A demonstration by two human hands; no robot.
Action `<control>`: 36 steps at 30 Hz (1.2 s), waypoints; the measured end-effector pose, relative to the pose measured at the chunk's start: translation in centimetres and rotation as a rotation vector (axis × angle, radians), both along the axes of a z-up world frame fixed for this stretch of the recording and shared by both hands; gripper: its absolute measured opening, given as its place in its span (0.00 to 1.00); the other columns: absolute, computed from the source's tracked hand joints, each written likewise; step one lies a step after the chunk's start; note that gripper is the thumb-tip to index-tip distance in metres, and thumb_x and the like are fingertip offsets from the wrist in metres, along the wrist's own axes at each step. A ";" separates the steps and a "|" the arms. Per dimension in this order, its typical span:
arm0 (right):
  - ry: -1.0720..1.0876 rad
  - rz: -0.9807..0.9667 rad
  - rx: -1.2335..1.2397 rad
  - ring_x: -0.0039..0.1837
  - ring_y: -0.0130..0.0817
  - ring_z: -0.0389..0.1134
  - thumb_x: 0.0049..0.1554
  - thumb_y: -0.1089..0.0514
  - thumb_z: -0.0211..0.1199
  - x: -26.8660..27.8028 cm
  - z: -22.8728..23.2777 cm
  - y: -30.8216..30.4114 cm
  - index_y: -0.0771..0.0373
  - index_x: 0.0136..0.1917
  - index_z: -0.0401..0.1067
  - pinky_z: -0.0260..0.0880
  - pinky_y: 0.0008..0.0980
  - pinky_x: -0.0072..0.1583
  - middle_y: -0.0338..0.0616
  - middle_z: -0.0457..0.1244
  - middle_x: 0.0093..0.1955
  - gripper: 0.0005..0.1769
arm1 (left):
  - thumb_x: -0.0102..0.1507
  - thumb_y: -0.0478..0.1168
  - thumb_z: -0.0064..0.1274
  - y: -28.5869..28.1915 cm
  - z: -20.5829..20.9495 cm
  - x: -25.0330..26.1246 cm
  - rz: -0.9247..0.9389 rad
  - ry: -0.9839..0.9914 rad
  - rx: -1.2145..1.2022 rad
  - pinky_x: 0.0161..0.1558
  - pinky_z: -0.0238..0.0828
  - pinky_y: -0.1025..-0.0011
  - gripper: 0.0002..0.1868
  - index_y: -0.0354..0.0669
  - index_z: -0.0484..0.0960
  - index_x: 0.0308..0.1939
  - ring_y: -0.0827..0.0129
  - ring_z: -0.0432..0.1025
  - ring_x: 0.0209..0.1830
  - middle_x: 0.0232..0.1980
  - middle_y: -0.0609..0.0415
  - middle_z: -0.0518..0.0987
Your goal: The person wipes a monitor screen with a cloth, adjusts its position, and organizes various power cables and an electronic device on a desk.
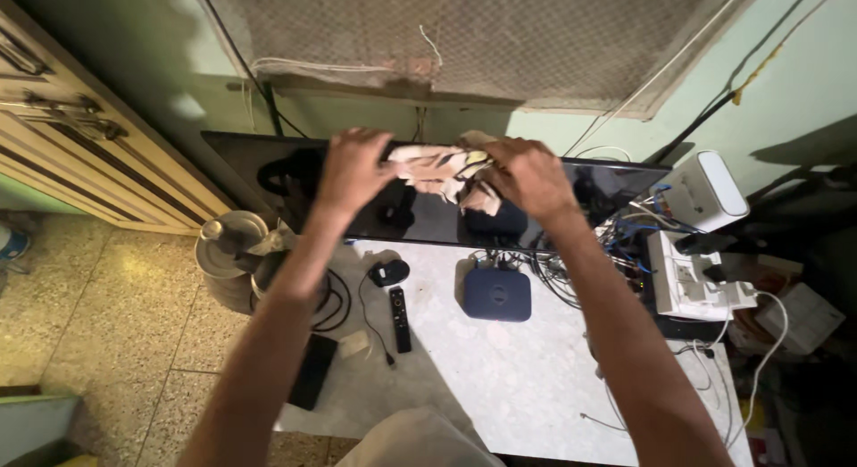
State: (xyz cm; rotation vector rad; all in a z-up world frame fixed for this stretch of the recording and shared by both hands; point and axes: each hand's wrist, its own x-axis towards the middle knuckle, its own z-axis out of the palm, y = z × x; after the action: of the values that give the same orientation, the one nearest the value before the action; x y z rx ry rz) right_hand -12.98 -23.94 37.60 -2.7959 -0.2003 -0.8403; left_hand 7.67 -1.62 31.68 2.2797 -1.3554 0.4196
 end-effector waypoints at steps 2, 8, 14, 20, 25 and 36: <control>0.339 -0.244 0.034 0.47 0.46 0.73 0.64 0.42 0.58 -1.2 0.5 -2.2 0.39 0.75 0.64 0.75 0.44 0.51 0.46 0.71 0.51 0.26 | 0.63 0.51 0.60 3.0 0.7 0.6 -0.036 -0.068 -0.061 0.65 0.58 0.53 0.27 0.41 0.78 0.62 0.52 0.71 0.60 0.58 0.46 0.80; 0.213 -0.388 -0.073 0.45 0.42 0.73 0.62 0.44 0.63 -10.6 -2.1 -13.1 0.45 0.72 0.69 0.75 0.42 0.50 0.46 0.72 0.52 0.26 | 0.70 0.44 0.55 5.0 0.7 0.9 0.003 -0.081 -0.067 0.68 0.56 0.54 0.19 0.41 0.77 0.63 0.51 0.68 0.62 0.58 0.48 0.78; 0.207 -0.441 1.054 0.49 0.38 0.71 0.61 0.51 0.61 -14.1 -12.4 -23.5 0.60 0.67 0.67 0.73 0.39 0.50 0.46 0.69 0.51 0.24 | 0.72 0.41 0.51 4.0 0.9 0.5 0.063 -0.074 -0.052 0.72 0.53 0.51 0.17 0.40 0.77 0.63 0.51 0.67 0.64 0.60 0.46 0.77; 0.472 -0.561 0.998 0.52 0.40 0.68 0.63 0.60 0.61 -13.5 -20.9 -25.4 0.74 0.65 0.71 0.69 0.42 0.53 0.56 0.68 0.54 0.20 | 0.69 0.30 0.46 5.6 -2.0 -4.3 0.068 -0.103 -0.287 0.75 0.52 0.47 0.25 0.32 0.69 0.71 0.42 0.59 0.77 0.75 0.35 0.68; 0.180 -0.293 0.918 0.62 0.34 0.66 0.61 0.65 0.55 -14.0 -17.3 -24.6 0.70 0.73 0.61 0.67 0.34 0.61 0.50 0.64 0.65 0.26 | 0.66 0.29 0.49 13.4 -16.5 -15.8 0.160 0.224 -0.310 0.57 0.67 0.52 0.17 0.33 0.76 0.59 0.43 0.71 0.55 0.56 0.37 0.77; -0.483 -0.149 1.516 0.62 0.35 0.70 0.69 0.53 0.50 -12.4 -16.6 -21.8 0.59 0.63 0.67 0.77 0.36 0.65 0.41 0.67 0.58 0.13 | 0.57 0.42 0.60 27.8 -33.4 -23.7 0.635 0.592 0.274 0.65 0.61 0.51 0.43 0.28 0.58 0.71 0.38 0.59 0.69 0.73 0.29 0.59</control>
State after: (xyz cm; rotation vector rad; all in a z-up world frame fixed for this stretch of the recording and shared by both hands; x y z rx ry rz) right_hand -25.42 -45.78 21.04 -1.1909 0.4184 -1.0263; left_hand -16.03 26.17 -1.73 2.7210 -0.4035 -0.2678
